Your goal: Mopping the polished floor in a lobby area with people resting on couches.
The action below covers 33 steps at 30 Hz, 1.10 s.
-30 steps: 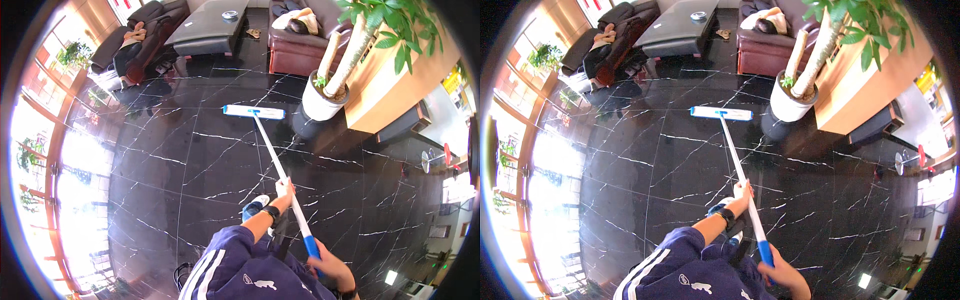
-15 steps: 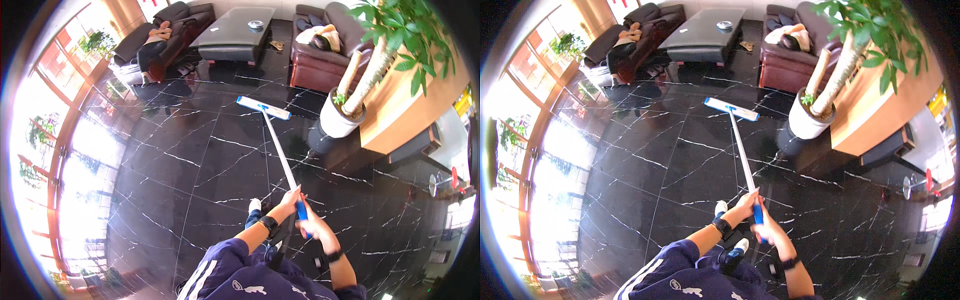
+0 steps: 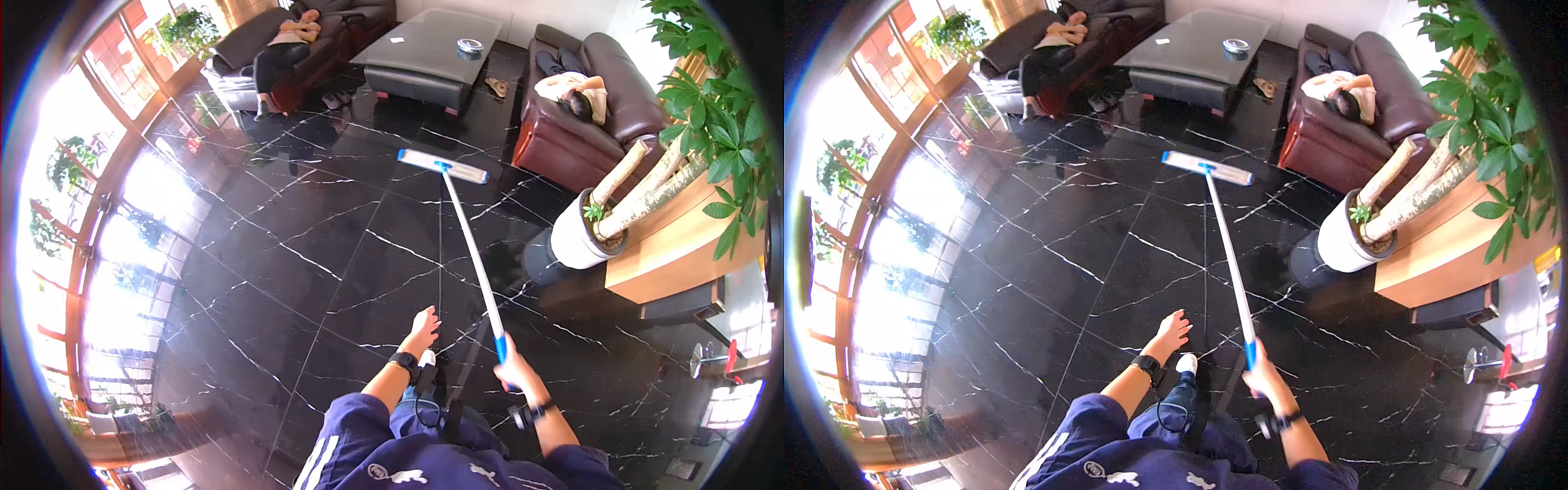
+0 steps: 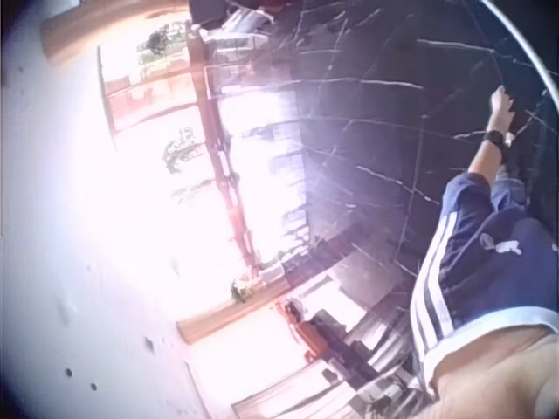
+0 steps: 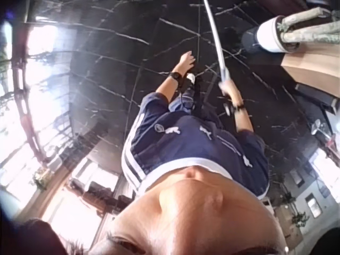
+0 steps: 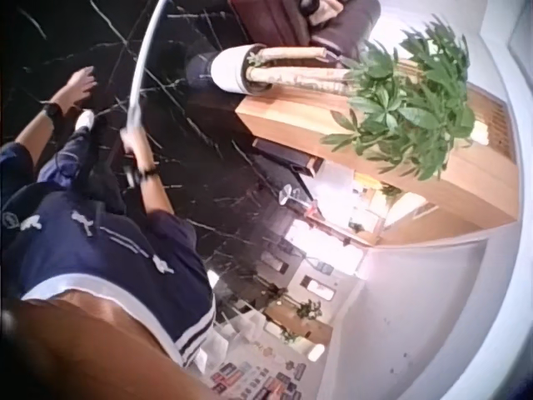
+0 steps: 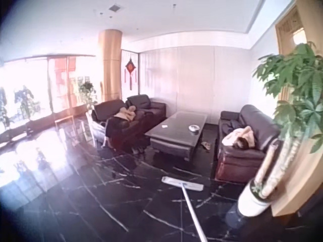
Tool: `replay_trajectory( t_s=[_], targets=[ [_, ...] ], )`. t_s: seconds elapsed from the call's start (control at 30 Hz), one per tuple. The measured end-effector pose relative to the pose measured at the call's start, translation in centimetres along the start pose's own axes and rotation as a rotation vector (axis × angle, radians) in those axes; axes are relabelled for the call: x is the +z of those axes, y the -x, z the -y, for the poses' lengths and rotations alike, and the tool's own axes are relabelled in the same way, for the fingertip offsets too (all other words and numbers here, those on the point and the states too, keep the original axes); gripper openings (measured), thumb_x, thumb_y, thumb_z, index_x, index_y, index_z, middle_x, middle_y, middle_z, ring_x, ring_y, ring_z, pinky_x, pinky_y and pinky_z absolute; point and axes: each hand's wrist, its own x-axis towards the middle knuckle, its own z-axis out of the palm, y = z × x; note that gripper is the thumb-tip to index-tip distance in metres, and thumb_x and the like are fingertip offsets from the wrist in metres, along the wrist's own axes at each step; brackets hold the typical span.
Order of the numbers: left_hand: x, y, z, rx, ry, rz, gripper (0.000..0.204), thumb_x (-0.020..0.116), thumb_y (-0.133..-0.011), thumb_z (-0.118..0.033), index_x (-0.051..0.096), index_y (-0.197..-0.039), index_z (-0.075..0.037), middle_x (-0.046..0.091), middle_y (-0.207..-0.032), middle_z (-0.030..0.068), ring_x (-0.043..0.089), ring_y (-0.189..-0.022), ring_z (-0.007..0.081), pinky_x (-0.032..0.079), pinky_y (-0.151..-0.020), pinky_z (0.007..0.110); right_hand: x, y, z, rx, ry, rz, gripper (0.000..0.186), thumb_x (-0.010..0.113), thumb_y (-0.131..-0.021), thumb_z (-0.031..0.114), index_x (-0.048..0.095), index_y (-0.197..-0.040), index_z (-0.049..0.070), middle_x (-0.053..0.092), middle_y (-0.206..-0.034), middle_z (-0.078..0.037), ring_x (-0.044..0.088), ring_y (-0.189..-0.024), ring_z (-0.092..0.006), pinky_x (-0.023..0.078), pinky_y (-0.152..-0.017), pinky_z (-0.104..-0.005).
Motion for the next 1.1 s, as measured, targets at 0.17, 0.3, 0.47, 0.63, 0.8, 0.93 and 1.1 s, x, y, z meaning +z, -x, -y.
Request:
replay_trajectory(
  t_s=[0.17,0.3,0.47,0.63,0.8,0.93,1.1],
  targets=[
    [3.6,-1.6,0.9,-0.177,-0.179,0.161,0.048,0.037,-0.076,-0.035,0.031,-0.115,-0.008,0.037,-0.114,0.0127,0.038,-0.1,0.0241,0.029,-0.084,0.042,-0.4,13.6,-13.2,0.064,0.239,-0.126,0.062,0.05,-0.058,0.002,0.024,-0.114,0.013,0.053,-0.071,-0.021,0.055,-0.068,-0.0353,0.044,-0.055,-0.0387],
    [5.2,-2.4,0.5,-0.222,-0.16,0.321,0.044,0.037,-0.077,-0.031,0.032,-0.115,-0.01,0.04,-0.112,0.0108,0.039,-0.101,0.0246,0.03,-0.081,0.042,-0.9,14.0,-8.5,0.27,0.178,0.005,0.062,0.054,-0.057,0.008,0.024,-0.112,0.01,0.053,-0.071,-0.022,0.055,-0.065,-0.0352,0.044,-0.058,-0.0397],
    [1.8,-4.2,0.3,0.035,0.137,0.32,0.031,0.036,-0.079,-0.027,0.04,-0.104,-0.01,0.046,-0.106,0.006,0.046,-0.093,0.0187,0.036,-0.07,0.035,-5.1,0.9,0.7,0.115,0.205,-0.062,0.042,0.046,-0.061,0.0,0.027,-0.099,0.003,0.047,-0.055,-0.013,0.049,-0.038,-0.0216,0.04,-0.032,-0.0316],
    [-3.2,1.0,-3.6,0.155,0.432,0.34,0.033,0.025,-0.081,-0.02,0.032,-0.111,-0.006,0.034,-0.119,0.0105,0.037,-0.104,0.0219,0.031,-0.082,0.036,-7.9,-16.1,9.6,-0.093,0.115,-0.115,0.064,0.046,-0.061,-0.001,0.013,-0.115,0.003,0.047,-0.054,-0.01,0.047,-0.037,-0.0176,0.038,-0.031,-0.0288],
    [-11.1,3.9,-1.8,0.266,0.659,-0.131,0.029,0.033,-0.08,-0.022,0.038,-0.106,-0.008,0.043,-0.111,0.0091,0.044,-0.097,0.0207,0.034,-0.076,0.034,-4.3,-20.7,13.3,-0.223,-0.151,-0.063,0.076,0.051,-0.059,-0.001,0.008,-0.121,0.002,0.046,-0.054,-0.007,0.045,-0.037,-0.0131,0.037,-0.032,-0.0261],
    [-15.5,5.4,1.6,0.218,0.711,-0.329,0.021,0.041,-0.077,-0.02,0.043,-0.095,-0.009,0.049,-0.102,0.0065,0.048,-0.09,0.0181,0.035,-0.074,0.034,-3.4,-14.1,0.2,-0.249,0.146,-0.193,0.069,0.046,-0.061,-0.002,0.013,-0.122,0.007,0.048,-0.056,-0.012,0.047,-0.039,-0.0178,0.038,-0.032,-0.0295],
    [-19.9,5.6,7.0,0.015,0.511,-0.563,0.018,0.041,-0.076,-0.02,0.043,-0.09,-0.01,0.051,-0.097,0.0059,0.049,-0.082,0.0174,0.036,-0.066,0.034,-7.3,7.2,-15.8,0.138,0.358,-0.133,0.032,0.05,-0.06,0.003,0.038,-0.089,0.004,0.051,-0.078,-0.023,0.049,-0.079,-0.0391,0.039,-0.062,-0.0423]
  ],
)
